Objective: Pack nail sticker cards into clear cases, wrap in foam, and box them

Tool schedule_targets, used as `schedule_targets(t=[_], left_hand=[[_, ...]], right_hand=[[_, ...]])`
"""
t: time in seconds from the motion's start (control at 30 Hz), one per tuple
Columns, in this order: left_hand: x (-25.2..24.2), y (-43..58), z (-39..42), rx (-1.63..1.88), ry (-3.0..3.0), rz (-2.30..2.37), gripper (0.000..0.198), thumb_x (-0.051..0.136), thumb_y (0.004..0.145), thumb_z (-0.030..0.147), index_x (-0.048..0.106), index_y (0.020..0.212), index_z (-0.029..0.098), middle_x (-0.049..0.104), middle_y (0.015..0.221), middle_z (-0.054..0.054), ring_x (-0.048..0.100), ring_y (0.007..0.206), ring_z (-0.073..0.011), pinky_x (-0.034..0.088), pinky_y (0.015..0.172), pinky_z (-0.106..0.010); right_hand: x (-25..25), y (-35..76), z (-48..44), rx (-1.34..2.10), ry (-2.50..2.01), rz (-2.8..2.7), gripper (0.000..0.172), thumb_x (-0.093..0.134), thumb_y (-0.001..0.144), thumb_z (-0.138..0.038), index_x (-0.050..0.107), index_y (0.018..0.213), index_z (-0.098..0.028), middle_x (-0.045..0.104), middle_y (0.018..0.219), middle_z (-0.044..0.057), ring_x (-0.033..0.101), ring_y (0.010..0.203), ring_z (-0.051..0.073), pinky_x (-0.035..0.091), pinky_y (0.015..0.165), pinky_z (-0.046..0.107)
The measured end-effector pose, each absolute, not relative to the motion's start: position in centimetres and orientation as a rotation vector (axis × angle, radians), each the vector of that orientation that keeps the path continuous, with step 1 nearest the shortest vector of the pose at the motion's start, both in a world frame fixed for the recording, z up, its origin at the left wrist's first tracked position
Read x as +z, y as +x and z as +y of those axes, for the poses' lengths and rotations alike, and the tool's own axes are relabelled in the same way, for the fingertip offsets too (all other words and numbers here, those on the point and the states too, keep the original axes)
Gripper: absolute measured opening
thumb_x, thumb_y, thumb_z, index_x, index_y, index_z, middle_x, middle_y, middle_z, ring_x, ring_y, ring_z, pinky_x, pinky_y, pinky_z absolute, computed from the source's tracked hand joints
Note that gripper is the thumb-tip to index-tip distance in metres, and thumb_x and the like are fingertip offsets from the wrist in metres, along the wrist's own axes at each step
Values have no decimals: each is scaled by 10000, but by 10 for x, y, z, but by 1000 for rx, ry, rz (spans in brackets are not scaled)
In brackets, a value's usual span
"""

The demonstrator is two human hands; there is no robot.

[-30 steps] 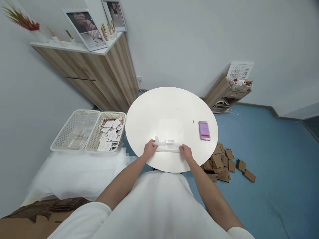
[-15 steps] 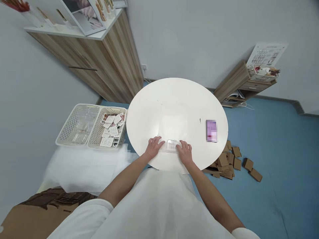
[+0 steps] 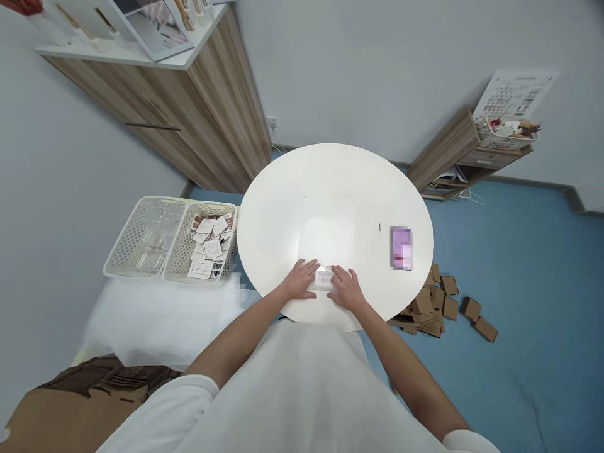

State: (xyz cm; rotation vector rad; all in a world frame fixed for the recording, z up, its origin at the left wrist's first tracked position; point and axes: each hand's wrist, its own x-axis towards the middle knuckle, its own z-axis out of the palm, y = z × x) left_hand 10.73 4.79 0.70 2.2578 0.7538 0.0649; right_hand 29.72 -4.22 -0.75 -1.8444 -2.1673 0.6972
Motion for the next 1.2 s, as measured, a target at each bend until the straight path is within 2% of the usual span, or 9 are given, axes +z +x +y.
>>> schedule_targets(t=[0.1,0.2,0.3,0.43,0.6,0.67,0.83,1.03,1.2], left_hand=[[5,115,49,208,2275,729,202,625,598,233,584,795,214,506,1190,-92,393,1162,-291,194,1002,-432],[6,115,47,275,2300,743,275,610,574,220,559,843,202,561,1056,-105,493,1026,-291,299,921,-404],[9,108,39,175,2319,795,328,589,587,264,536,907,213,598,866,-67,554,849,-254,364,829,-363],[12,97,28,49,2304,779,245,523,680,313,544,906,222,599,739,-20,567,726,-203,392,761,-323],[18,93,30,219,2256,767,270,441,779,381,576,927,199,568,1051,-59,522,974,-205,369,869,-331],[20,92,35,248,2183,798,316,426,789,420,588,942,196,547,1094,-66,512,997,-201,383,863,-322],[16,91,51,241,1877,912,359,546,697,399,580,995,201,604,1003,-43,556,904,-197,428,787,-306],[4,92,62,263,1500,1087,270,549,672,343,602,860,157,617,829,-37,565,762,-170,436,644,-261],[-5,91,68,192,1532,1350,228,487,706,380,528,649,163,506,593,18,488,579,-117,351,507,-218]], right_hand=[[-7,295,-35,675,-1865,-2213,267,560,672,-223,502,932,-202,401,1305,133,378,1175,268,247,971,447],[2,293,-34,682,-1868,-2199,258,552,658,-244,503,906,-193,480,1206,132,458,1050,268,323,902,398],[13,288,-44,800,-1882,-2106,258,531,670,-287,485,909,-202,577,965,77,508,864,231,382,782,357],[21,280,-63,866,-1856,-2033,160,457,728,-283,467,870,-211,556,758,13,487,683,175,382,733,339],[22,282,-65,796,-1819,-1871,167,435,773,-308,498,887,-204,552,960,63,495,877,201,376,788,352],[22,285,-60,834,-1871,-1734,202,428,787,-357,528,875,-205,551,984,72,498,906,206,390,769,342],[20,294,-44,1072,-1952,-1421,296,412,777,-455,567,860,-217,597,875,33,539,791,181,416,682,302],[9,301,-29,1249,-1953,-1239,311,397,769,-436,572,910,-221,613,913,19,548,805,172,420,681,287],[-4,306,-24,1188,-2066,-1120,258,405,752,-356,582,875,-214,623,914,16,560,826,159,424,711,275]])
